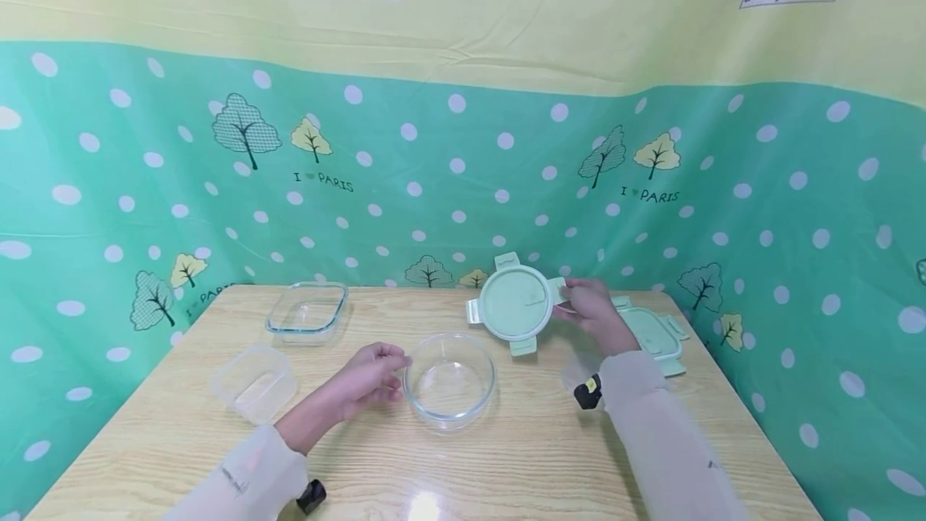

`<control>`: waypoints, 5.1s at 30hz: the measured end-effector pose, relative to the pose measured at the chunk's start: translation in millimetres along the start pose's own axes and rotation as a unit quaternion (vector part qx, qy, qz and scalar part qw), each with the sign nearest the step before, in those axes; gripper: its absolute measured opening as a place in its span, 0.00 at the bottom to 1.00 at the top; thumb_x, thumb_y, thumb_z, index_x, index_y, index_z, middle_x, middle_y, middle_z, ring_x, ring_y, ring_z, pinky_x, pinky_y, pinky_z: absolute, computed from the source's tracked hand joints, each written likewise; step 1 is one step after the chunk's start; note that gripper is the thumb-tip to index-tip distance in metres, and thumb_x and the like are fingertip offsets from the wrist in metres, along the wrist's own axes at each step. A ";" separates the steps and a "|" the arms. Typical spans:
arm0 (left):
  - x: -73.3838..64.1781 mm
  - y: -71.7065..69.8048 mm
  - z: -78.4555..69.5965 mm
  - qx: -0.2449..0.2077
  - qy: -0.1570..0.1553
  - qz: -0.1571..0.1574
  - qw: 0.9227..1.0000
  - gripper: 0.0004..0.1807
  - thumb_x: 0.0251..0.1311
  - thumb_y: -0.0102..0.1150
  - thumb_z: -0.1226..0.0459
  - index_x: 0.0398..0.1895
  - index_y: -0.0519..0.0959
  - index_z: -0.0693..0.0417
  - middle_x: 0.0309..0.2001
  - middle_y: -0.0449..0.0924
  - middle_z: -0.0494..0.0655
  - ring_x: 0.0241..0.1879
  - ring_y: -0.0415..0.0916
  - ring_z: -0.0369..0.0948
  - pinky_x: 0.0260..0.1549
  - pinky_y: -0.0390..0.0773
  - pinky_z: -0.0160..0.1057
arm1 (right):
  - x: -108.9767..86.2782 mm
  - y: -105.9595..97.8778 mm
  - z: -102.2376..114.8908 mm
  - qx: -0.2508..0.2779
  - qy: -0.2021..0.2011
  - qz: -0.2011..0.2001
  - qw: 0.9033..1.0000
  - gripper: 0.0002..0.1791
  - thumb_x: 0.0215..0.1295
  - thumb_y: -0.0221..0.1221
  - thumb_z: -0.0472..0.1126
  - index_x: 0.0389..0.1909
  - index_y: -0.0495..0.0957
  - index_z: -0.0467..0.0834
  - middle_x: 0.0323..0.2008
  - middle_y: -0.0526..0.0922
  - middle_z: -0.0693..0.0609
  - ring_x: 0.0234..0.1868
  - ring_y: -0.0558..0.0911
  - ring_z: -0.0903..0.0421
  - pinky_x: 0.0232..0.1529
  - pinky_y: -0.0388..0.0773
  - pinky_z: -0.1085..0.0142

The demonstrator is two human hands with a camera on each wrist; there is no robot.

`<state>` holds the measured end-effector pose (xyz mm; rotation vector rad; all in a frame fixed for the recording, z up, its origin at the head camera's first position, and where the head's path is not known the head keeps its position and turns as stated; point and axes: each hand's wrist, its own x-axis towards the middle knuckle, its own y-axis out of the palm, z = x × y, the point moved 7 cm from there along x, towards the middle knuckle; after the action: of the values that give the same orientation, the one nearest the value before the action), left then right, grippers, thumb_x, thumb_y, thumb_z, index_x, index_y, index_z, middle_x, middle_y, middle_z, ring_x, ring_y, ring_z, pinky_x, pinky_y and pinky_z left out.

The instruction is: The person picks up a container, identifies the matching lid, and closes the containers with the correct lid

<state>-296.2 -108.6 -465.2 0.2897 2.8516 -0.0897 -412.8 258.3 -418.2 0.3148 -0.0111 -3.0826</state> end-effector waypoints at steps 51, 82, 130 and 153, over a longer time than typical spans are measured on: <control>73.3 -30.6 -48.3 -0.090 0.176 -0.178 0.964 0.15 0.70 0.60 0.70 0.57 0.80 0.61 0.52 0.80 0.55 0.53 0.78 0.47 0.58 0.81 0.46 | -8.9 95.6 2.5 0.034 -0.124 0.019 0.991 0.15 0.75 0.49 0.25 0.60 0.67 0.26 0.50 0.76 0.39 0.51 0.81 0.50 0.61 0.80 0.53; 42.9 -44.8 -78.3 0.128 0.305 -0.174 0.928 0.10 0.63 0.69 0.68 0.46 0.86 0.57 0.48 0.86 0.50 0.50 0.82 0.48 0.50 0.86 0.42 | -36.3 102.8 32.5 -0.262 -0.342 0.018 0.902 0.09 0.66 0.65 0.29 0.46 0.80 0.36 0.43 0.86 0.42 0.46 0.87 0.46 0.47 0.87 0.65; -29.4 -12.3 -62.3 0.406 0.566 -0.044 0.716 0.16 0.51 0.70 0.80 0.33 0.83 0.49 0.41 0.79 0.39 0.46 0.74 0.41 0.45 0.83 0.38 | -108.1 113.6 6.4 -0.415 -0.616 0.118 0.659 0.17 0.49 0.69 0.20 0.30 0.77 0.45 0.40 0.83 0.51 0.47 0.79 0.52 0.44 0.83 0.60; -53.8 0.3 -44.5 0.428 0.595 0.003 0.680 0.21 0.44 0.67 0.85 0.31 0.85 0.50 0.40 0.79 0.40 0.45 0.75 0.40 0.44 0.83 0.34 | -143.1 109.2 -10.0 -0.445 -0.619 0.153 0.629 0.15 0.48 0.68 0.24 0.31 0.80 0.45 0.42 0.84 0.51 0.48 0.80 0.53 0.49 0.82 0.68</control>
<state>-257.2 -114.6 -407.6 0.7484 3.7334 -1.9390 -266.2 155.5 -397.9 -1.5624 1.1441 -1.9115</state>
